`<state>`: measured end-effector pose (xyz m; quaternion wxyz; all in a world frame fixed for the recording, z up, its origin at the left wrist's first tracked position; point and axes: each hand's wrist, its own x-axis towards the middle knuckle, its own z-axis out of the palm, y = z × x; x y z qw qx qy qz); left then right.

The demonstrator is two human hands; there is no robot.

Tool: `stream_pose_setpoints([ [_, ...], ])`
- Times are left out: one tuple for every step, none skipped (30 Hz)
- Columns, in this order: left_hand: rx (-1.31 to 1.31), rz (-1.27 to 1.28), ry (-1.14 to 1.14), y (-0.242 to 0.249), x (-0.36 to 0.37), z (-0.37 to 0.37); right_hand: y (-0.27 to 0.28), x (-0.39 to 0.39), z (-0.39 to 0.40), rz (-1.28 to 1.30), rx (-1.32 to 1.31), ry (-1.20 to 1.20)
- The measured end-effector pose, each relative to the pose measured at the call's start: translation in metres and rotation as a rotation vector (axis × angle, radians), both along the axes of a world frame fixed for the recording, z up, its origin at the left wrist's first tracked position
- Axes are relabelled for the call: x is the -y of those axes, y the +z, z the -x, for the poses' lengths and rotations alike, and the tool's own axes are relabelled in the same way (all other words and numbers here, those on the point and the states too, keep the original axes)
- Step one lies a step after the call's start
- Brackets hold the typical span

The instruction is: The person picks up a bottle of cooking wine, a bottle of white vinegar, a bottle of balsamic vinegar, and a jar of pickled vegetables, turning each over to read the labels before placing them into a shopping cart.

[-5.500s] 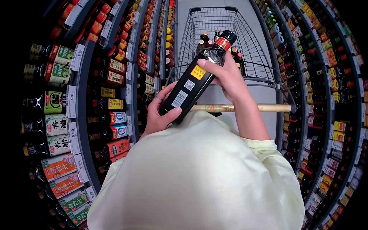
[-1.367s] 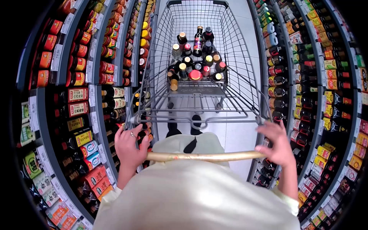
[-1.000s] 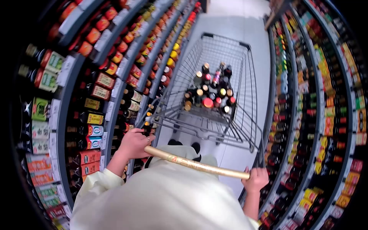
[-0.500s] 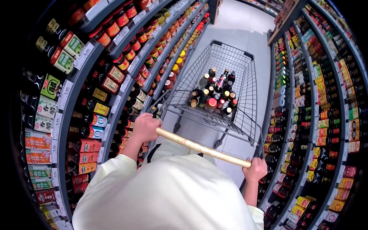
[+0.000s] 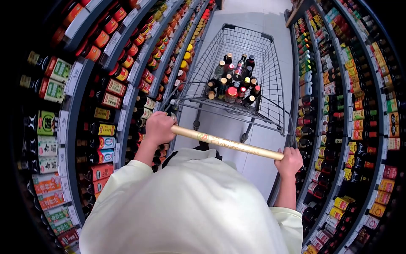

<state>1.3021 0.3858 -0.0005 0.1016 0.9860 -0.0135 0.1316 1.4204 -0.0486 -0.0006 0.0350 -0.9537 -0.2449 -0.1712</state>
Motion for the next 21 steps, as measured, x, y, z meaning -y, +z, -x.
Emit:
stream_pose_setpoints([
  [0.0,0.01,-0.012,0.0,-0.002,-0.005,0.0,-0.001,-0.003,0.01,0.0,-0.012],
  [0.002,0.0,-0.011,-0.001,-0.003,-0.007,-0.002,-0.002,-0.008,-0.005,-0.002,-0.007],
  [0.004,-0.009,-0.006,-0.003,-0.004,-0.01,-0.003,-0.002,-0.011,-0.018,-0.003,0.001],
  [0.021,-0.011,-0.014,-0.005,-0.005,-0.014,-0.003,-0.003,-0.015,-0.01,-0.003,-0.013],
  [0.023,0.0,-0.012,-0.007,-0.006,-0.018,-0.005,-0.004,-0.02,0.0,-0.001,-0.012],
  [0.04,0.007,-0.017,-0.008,-0.008,-0.023,-0.007,-0.004,-0.024,-0.003,0.019,-0.01],
  [0.057,0.011,-0.021,-0.008,-0.009,-0.027,-0.008,-0.005,-0.028,-0.009,0.038,-0.009],
  [0.046,0.015,-0.016,-0.005,-0.009,-0.032,-0.008,-0.007,-0.033,-0.013,0.036,-0.016],
  [0.041,0.01,-0.019,-0.004,-0.009,-0.036,-0.006,-0.01,-0.037,-0.015,0.028,-0.023],
  [0.055,0.025,-0.037,-0.004,-0.011,-0.041,-0.005,-0.011,-0.042,-0.007,0.021,-0.023],
  [0.071,0.038,-0.057,-0.003,-0.014,-0.047,-0.003,-0.013,-0.046,-0.001,0.016,-0.024],
  [0.079,0.04,-0.071,-0.003,-0.017,-0.052,-0.002,-0.017,-0.049,0.013,0.004,-0.054],
  [0.071,0.025,-0.082,-0.007,-0.021,-0.056,-0.002,-0.018,-0.053,0.019,0.002,-0.053],
  [0.065,0.021,-0.085,-0.007,-0.024,-0.06,-0.002,-0.019,-0.057,0.022,0.0,-0.057],
  [0.058,0.019,-0.089,-0.007,-0.026,-0.064,-0.002,-0.021,-0.06,0.027,-0.001,-0.061],
  [0.057,0.016,-0.095,-0.009,-0.029,-0.069,-0.002,-0.024,-0.064,0.023,0.006,-0.071],
  [0.06,0.016,-0.104,-0.009,-0.033,-0.074,-0.002,-0.026,-0.067,0.031,0.006,-0.07],
  [0.068,0.011,-0.114,-0.009,-0.036,-0.077,-0.002,-0.028,-0.068,0.042,0.001,-0.068],
  [0.073,0.009,-0.121,-0.008,-0.038,-0.079,-0.003,-0.031,-0.069,0.048,-0.003,-0.075],
  [0.067,0.02,-0.118,-0.007,-0.04,-0.082,-0.004,-0.033,-0.071,0.035,-0.001,-0.087],
  [0.062,0.025,-0.119,-0.008,-0.042,-0.085,-0.005,-0.036,-0.073,0.02,0.002,-0.096],
])
